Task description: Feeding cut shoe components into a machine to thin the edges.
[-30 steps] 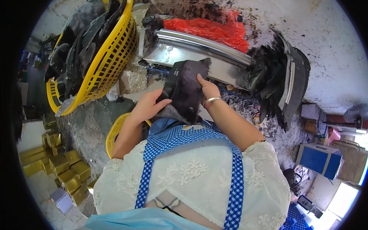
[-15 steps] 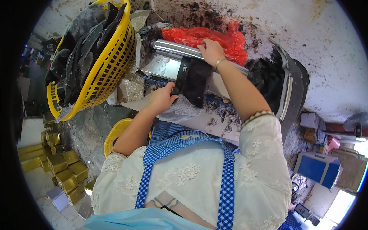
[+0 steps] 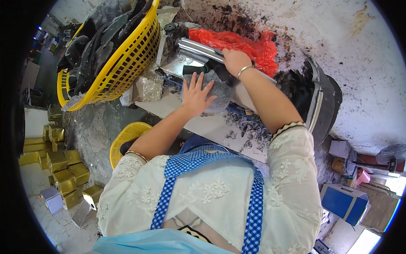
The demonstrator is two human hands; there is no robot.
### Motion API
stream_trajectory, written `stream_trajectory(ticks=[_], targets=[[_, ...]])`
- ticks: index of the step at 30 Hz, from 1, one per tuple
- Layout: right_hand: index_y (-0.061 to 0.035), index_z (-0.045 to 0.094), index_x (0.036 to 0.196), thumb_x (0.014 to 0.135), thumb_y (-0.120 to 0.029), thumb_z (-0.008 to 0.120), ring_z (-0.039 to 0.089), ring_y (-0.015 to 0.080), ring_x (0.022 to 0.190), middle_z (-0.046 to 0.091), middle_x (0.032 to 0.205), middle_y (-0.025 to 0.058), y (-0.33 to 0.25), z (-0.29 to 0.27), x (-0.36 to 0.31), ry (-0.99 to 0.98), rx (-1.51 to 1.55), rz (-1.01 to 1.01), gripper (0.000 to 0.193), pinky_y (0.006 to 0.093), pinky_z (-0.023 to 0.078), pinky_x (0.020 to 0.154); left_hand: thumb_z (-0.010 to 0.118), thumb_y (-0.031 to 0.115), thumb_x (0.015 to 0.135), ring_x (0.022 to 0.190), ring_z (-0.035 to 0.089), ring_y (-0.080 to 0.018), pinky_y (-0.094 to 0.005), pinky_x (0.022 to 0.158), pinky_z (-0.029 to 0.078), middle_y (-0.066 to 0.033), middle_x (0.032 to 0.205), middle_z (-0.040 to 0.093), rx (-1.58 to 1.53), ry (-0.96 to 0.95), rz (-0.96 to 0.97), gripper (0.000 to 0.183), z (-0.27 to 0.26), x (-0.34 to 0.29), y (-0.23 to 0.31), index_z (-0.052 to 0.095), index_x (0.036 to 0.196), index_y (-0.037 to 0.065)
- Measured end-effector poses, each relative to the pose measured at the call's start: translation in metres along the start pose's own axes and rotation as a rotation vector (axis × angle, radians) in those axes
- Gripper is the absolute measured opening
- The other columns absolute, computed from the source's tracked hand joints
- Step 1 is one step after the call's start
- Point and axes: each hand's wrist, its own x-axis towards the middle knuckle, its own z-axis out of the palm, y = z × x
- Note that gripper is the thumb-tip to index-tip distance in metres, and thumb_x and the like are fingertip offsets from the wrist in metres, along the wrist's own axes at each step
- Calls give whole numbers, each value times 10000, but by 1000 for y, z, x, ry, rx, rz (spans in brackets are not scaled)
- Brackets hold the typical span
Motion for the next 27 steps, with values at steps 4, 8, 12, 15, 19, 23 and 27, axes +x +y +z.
stream_trajectory(ticks=[4, 8, 12, 15, 19, 23, 27], targets=[[-49, 531, 949, 865, -199, 530, 631, 360, 777, 616, 830, 181, -25, -2, -39, 130, 26, 64, 172, 466, 505, 664, 461, 556, 861, 1373, 65, -495, -654, 1052, 34, -293, 1483, 156, 5, 7, -59, 700, 13, 8, 34, 360, 1422, 149], [-53, 521, 919, 849, -175, 534, 624, 360, 751, 601, 813, 175, -46, -10, -70, 167, 31, 80, 141, 467, 501, 636, 471, 563, 854, 1356, 44, -533, -645, 1058, 44, -360, 1454, 124, 14, -130, -73, 806, 19, 9, 79, 249, 1448, 66], [-55, 525, 928, 849, -173, 525, 615, 362, 724, 593, 810, 163, -66, -24, -97, 183, 35, 45, 142, 458, 500, 622, 468, 524, 853, 1347, 74, -545, -646, 1058, 56, -349, 1463, 115, 0, -81, -2, 808, 34, 9, 98, 204, 1460, 61], [-53, 535, 973, 829, -157, 536, 610, 345, 705, 583, 800, 147, -85, -38, -114, 169, 19, 35, 177, 441, 503, 617, 464, 491, 853, 1353, 123, -509, -623, 1070, 89, -297, 1480, 136, -49, -25, 78, 791, 43, 19, 95, 193, 1458, 59], [-54, 539, 995, 800, -137, 551, 610, 329, 711, 574, 805, 137, -102, -49, -135, 164, -15, 32, 212, 424, 503, 616, 477, 426, 857, 1347, 225, -408, -600, 1072, 144, -219, 1417, 314, -170, -127, 245, 639, 24, 22, 88, 363, 1361, 50], [-57, 545, 1022, 763, -109, 564, 612, 303, 724, 562, 809, 117, -115, -93, -152, 117, -51, -66, 265, 396, 503, 613, 578, 338, 820, 1312, 307, -375, -559, 1059, 226, -179, 1305, 451, -290, -47, 307, 453, 27, 2, 65, 548, 1188, 76], [-91, 572, 982, 778, -106, 546, 618, 272, 706, 564, 780, 92, -97, -159, -150, 131, -168, -142, 206, 384, 500, 585, 656, 263, 768, 1269, 372, -371, -532, 1027, 295, -159, 1256, 493, -253, 264, 387, 404, -31, -26, 14, 579, 1119, 78]])
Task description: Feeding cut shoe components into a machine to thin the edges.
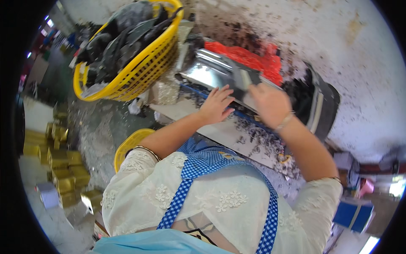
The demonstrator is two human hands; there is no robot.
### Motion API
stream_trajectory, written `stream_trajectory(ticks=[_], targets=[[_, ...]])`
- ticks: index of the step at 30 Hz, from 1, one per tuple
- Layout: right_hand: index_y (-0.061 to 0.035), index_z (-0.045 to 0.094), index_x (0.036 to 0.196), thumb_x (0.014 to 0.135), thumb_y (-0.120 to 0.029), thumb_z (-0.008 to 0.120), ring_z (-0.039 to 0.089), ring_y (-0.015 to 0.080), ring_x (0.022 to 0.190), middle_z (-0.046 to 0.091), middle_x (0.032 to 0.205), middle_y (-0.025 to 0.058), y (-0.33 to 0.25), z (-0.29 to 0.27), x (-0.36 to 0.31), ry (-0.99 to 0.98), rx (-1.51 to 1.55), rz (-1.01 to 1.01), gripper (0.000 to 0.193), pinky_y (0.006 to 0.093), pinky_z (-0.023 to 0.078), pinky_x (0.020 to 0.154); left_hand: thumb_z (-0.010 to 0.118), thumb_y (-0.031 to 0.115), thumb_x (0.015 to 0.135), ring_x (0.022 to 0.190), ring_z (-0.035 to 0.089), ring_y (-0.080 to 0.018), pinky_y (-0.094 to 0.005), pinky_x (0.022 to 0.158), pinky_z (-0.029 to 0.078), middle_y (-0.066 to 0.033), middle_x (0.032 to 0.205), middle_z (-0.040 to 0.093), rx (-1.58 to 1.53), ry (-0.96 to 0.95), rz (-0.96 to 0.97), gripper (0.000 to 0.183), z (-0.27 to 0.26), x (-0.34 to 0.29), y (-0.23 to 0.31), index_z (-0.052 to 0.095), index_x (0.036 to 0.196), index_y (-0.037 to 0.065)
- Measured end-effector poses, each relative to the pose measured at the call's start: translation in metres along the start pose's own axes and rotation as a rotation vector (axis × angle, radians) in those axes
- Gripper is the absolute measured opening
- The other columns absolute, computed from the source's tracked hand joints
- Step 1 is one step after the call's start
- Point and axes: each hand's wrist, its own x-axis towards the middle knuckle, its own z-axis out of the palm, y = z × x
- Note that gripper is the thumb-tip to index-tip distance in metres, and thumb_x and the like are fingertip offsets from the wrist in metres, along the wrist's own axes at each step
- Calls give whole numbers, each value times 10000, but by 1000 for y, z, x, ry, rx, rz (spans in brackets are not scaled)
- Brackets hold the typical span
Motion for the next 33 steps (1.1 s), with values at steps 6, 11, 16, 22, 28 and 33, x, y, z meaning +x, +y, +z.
stream_trajectory(ticks=[6, 11, 16, 22, 28, 33], targets=[[-98, 659, 1057, 826, -203, 629, 622, 315, 901, 660, 973, 123, 150, -61, 55, 229, -115, 150, 255, 369, 496, 774, 681, 107, 725, 1071, 544, -318, -437, 933, 414, -128, 1107, 581, 190, 518, -43, 318, -181, 2, -99, 587, 1025, 61], [-93, 651, 1101, 867, -215, 641, 638, 261, 840, 664, 939, 112, 216, -154, 22, 637, -356, 495, 264, 325, 490, 765, 684, 379, 732, 1066, 563, -327, -403, 920, 436, -193, 1113, 605, 405, 751, -798, 506, -299, -29, -245, 626, 1097, 33], [-274, 672, 1110, 800, -161, 688, 529, 127, 589, 523, 710, -40, 146, -179, -73, 649, -971, 153, 330, 283, 429, 464, 731, 367, 774, 965, 628, -223, -327, 812, 480, -125, 1059, 654, -676, 907, -1190, 505, -340, -118, -380, 634, 1058, -38], [-179, 686, 1061, 744, -71, 651, 515, 180, 644, 467, 733, 7, 83, -67, -181, 344, -692, 396, 336, 308, 425, 507, 648, 109, 839, 602, 581, -100, -196, 471, 417, -29, 713, 624, -452, 978, -1132, 131, -367, -122, -427, 620, 940, 31], [-119, 653, 1078, 733, -273, 719, 542, 216, 801, 516, 855, 39, 33, -25, -201, 228, -441, 652, 383, 342, 456, 675, 561, 236, 894, 805, 645, -158, -251, 758, 474, -41, 860, 708, -79, 819, -909, 258, -370, -69, -390, 643, 1060, 56], [-33, 526, 1218, 651, -448, 767, 490, 319, 1086, 526, 1187, 137, 6, -26, -136, 440, -216, 579, 743, 430, 367, 947, 580, 267, 904, 781, 666, -177, -283, 692, 490, -35, 871, 713, 474, 590, -408, 229, -339, 31, -142, 661, 1045, 106]])
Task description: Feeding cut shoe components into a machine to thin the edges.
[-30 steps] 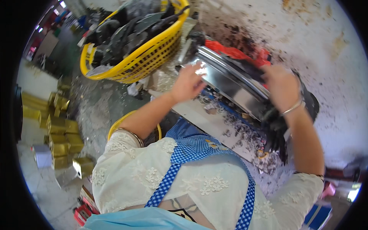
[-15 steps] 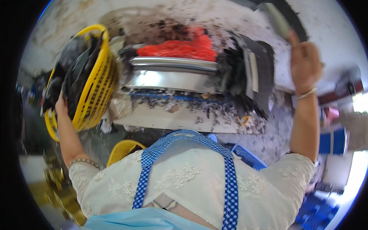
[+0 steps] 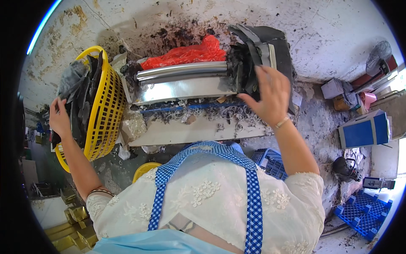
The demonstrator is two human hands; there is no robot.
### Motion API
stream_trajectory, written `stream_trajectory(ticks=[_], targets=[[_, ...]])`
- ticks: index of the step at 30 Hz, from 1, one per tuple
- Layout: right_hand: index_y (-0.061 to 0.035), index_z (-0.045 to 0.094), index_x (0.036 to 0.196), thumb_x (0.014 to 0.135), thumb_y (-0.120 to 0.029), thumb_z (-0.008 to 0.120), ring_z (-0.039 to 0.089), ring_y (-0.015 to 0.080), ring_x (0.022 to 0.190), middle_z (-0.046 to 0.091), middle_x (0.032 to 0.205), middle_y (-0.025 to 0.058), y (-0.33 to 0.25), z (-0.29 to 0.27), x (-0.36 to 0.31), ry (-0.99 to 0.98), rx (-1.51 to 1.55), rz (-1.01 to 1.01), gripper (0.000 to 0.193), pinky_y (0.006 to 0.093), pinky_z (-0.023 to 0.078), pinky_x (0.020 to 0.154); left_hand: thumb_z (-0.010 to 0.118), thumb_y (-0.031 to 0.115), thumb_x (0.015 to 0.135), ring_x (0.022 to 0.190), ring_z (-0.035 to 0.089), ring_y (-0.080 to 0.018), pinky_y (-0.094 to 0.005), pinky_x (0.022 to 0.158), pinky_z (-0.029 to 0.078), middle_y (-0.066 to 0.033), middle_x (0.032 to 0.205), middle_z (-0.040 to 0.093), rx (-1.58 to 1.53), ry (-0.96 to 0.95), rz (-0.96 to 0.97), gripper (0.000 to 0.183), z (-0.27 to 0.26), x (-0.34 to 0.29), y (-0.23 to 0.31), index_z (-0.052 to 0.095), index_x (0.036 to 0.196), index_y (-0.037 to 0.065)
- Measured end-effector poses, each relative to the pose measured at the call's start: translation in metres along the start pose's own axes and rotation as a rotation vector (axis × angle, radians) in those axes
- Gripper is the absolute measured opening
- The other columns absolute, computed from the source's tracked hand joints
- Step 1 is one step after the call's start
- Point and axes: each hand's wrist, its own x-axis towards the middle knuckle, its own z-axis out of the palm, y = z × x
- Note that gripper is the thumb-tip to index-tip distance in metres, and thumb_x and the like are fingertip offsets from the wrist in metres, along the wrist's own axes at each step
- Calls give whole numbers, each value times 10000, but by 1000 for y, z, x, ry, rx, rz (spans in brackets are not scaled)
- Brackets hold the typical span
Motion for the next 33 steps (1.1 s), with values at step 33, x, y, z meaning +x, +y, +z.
stream_trajectory(ticks=[33], targets=[[55, 563, 1055, 786, -175, 681, 597, 349, 917, 634, 946, 203, -88, 260, 57, -422, 475, 557, 374, 409, 473, 809, 641, 280, 829, 810, 621, -389, -474, 708, 487, -197, 877, 656, -352, -1019, -119, 359, 176, -244, 168, 542, 1057, 19]])
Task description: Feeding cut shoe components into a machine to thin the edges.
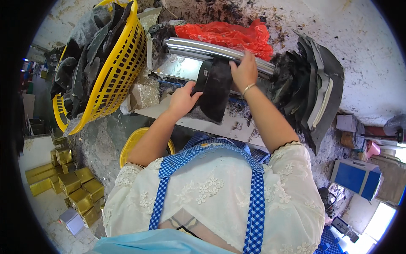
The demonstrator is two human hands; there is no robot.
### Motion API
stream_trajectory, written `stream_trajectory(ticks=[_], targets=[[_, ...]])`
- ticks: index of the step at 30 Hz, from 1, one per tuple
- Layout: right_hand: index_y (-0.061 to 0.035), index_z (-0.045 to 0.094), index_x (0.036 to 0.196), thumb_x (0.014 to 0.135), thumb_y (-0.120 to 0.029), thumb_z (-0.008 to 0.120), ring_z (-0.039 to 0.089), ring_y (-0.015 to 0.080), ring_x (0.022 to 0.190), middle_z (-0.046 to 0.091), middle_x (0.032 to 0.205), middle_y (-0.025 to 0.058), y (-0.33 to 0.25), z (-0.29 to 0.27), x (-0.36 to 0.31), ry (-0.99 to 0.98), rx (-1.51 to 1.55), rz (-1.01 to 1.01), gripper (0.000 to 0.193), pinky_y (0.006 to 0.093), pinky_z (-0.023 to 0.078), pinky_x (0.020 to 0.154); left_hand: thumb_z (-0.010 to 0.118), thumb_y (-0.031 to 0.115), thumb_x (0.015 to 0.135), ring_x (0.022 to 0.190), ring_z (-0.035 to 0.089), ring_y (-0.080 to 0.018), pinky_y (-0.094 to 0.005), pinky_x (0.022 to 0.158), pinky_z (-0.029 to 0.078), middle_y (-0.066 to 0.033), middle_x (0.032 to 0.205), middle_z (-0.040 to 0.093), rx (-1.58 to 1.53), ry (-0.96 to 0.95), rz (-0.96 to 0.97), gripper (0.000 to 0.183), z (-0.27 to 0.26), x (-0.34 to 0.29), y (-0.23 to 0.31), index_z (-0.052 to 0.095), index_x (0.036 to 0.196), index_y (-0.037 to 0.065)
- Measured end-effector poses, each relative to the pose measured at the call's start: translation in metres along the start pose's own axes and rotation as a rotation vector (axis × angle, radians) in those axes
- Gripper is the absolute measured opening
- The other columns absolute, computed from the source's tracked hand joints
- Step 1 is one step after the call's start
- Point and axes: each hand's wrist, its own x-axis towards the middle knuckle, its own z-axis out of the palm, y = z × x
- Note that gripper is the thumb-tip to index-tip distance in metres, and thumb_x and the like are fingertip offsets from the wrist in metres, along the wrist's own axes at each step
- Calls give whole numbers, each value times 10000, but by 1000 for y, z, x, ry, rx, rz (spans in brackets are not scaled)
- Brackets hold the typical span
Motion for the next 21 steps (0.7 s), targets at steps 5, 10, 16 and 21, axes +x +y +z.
stream_trajectory(ticks=[5, 10, 16, 21], targets=[[-3, 635, 982, 863, -332, 570, 588, 341, 973, 640, 1033, 176, 0, 44, 119, -319, -135, -600, 356, 427, 460, 845, 635, 258, 831, 790, 626, -374, -462, 701, 491, -182, 844, 656, -32, 0, -68, 408, 9, 9, 11, 488, 1135, 29], [-53, 661, 1062, 932, -538, 300, 585, 331, 1053, 632, 1113, 178, -34, 41, 127, -602, -578, -565, 618, 421, 441, 928, 646, 242, 825, 740, 626, -347, -433, 631, 490, -145, 855, 655, 128, 249, 64, 337, 23, 11, -7, 533, 1083, 58], [-24, 588, 983, 934, -366, 443, 627, 365, 867, 636, 929, 210, -16, 16, 88, -389, -473, -718, 374, 465, 499, 761, 605, 200, 831, 873, 568, -286, -466, 816, 390, -116, 952, 599, 342, 379, 116, 283, 27, 24, 6, 525, 1072, 74], [-39, 556, 991, 883, -211, 496, 631, 368, 797, 620, 848, 202, -9, 6, 37, -259, -387, -710, 212, 468, 504, 698, 492, 295, 894, 1344, 275, -339, -612, 1056, 154, -184, 1400, 365, 461, 342, 167, 419, 53, 24, 12, 490, 1278, 128]])
